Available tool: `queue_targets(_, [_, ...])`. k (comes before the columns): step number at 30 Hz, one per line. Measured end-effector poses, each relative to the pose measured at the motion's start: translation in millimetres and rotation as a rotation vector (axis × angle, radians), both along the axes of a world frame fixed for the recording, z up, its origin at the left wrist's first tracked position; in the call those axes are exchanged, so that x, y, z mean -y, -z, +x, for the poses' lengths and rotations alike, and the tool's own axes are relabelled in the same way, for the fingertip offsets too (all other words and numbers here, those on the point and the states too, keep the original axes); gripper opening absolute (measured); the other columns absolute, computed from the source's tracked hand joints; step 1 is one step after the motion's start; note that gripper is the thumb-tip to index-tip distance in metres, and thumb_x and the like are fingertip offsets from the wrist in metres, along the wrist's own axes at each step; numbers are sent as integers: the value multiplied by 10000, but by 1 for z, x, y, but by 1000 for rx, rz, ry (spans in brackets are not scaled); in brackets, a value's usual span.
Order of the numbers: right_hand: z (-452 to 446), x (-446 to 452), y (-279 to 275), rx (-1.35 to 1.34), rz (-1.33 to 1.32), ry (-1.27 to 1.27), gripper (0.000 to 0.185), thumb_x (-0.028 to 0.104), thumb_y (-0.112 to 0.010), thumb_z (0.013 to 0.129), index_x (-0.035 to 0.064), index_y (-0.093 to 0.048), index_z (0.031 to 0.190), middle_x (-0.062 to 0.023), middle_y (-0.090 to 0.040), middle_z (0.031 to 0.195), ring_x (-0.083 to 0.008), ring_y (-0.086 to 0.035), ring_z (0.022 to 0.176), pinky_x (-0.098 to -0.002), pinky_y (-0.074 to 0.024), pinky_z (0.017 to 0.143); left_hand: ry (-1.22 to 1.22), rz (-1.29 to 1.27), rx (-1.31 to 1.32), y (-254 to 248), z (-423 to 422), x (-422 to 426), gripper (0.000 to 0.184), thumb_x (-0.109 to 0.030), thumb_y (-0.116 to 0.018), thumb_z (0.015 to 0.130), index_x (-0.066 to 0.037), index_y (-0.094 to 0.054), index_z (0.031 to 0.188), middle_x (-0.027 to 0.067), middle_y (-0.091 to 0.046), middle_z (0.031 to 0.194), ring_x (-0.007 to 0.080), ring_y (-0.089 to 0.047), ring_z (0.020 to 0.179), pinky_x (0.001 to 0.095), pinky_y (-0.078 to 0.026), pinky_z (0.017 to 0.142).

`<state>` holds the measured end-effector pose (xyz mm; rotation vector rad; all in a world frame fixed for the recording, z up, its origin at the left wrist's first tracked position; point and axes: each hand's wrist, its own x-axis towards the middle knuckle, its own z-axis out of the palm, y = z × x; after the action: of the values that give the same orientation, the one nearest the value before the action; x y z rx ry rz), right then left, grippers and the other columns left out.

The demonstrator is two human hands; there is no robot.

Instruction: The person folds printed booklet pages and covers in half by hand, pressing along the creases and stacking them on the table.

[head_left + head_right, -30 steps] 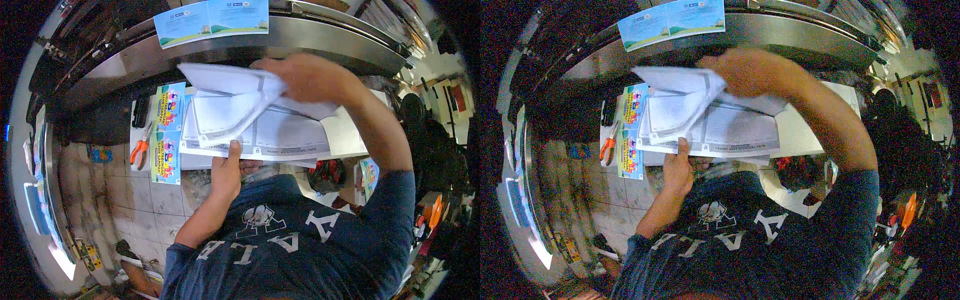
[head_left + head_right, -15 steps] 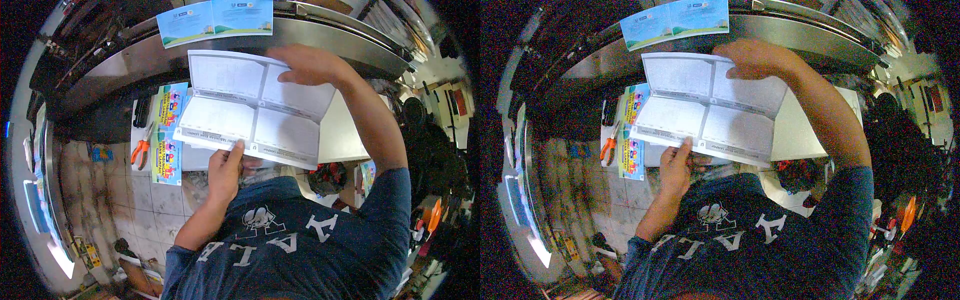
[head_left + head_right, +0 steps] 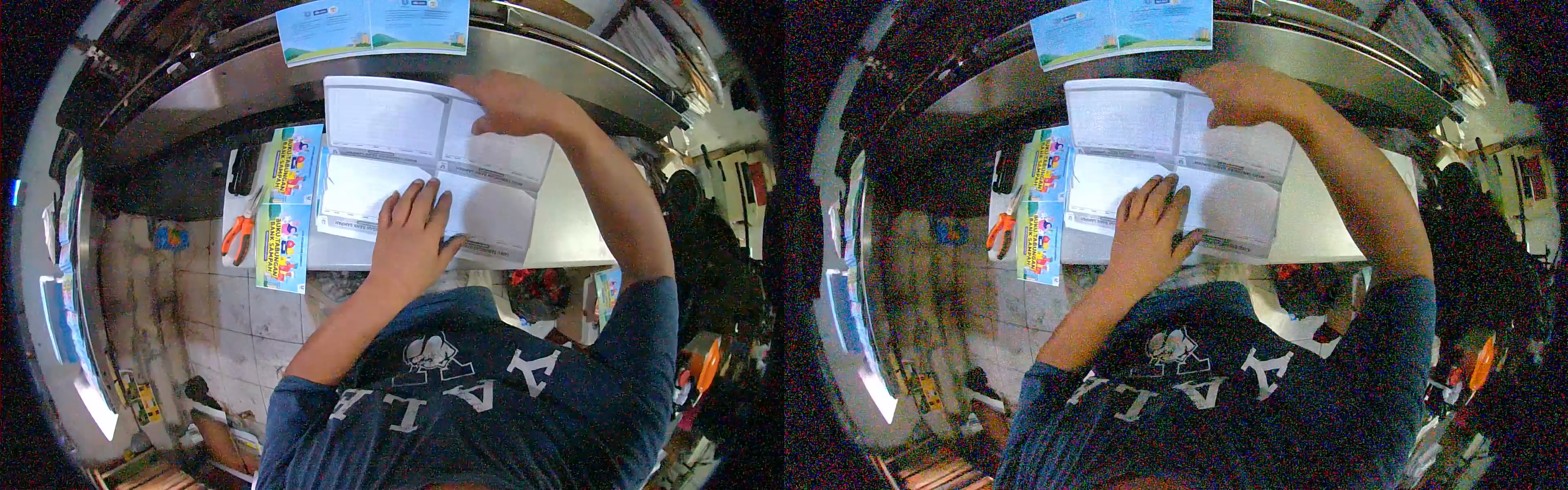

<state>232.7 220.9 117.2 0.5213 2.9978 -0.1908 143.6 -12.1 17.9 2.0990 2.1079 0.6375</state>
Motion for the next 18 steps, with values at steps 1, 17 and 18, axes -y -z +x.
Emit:
queue_targets(1, [-3,-7,7,-3,-3,9,667,219,-742,722,32,-455,1295,-233,-590,1155,-401,-532,1101,-464,-432,949,-3,-2,-2,0,-1,1,626,-395,-640,830,-34,-479,1316,184,-417,1399,365,-350,1313,505,-272,1083])
queue_targets(17, [-6,-27,19,11,-179,-8,649,218,-716,719,66,-481,1305,-170,-573,1231,-360,-509,1161,-437,-408,997,318,-87,-35,-15,-41,16,465,-239,-648,810,-76,-563,1238,94,-486,1368,281,-400,1315,410,-341,1094])
queue_targets(18, [-6,-23,13,17,-188,1,641,210,-714,720,67,-485,1302,-169,-576,1227,-359,-516,1155,-439,-411,995,345,-113,-59,-14,-43,15,470,-239,-653,804,-79,-563,1237,97,-483,1370,276,-402,1313,409,-341,1093])
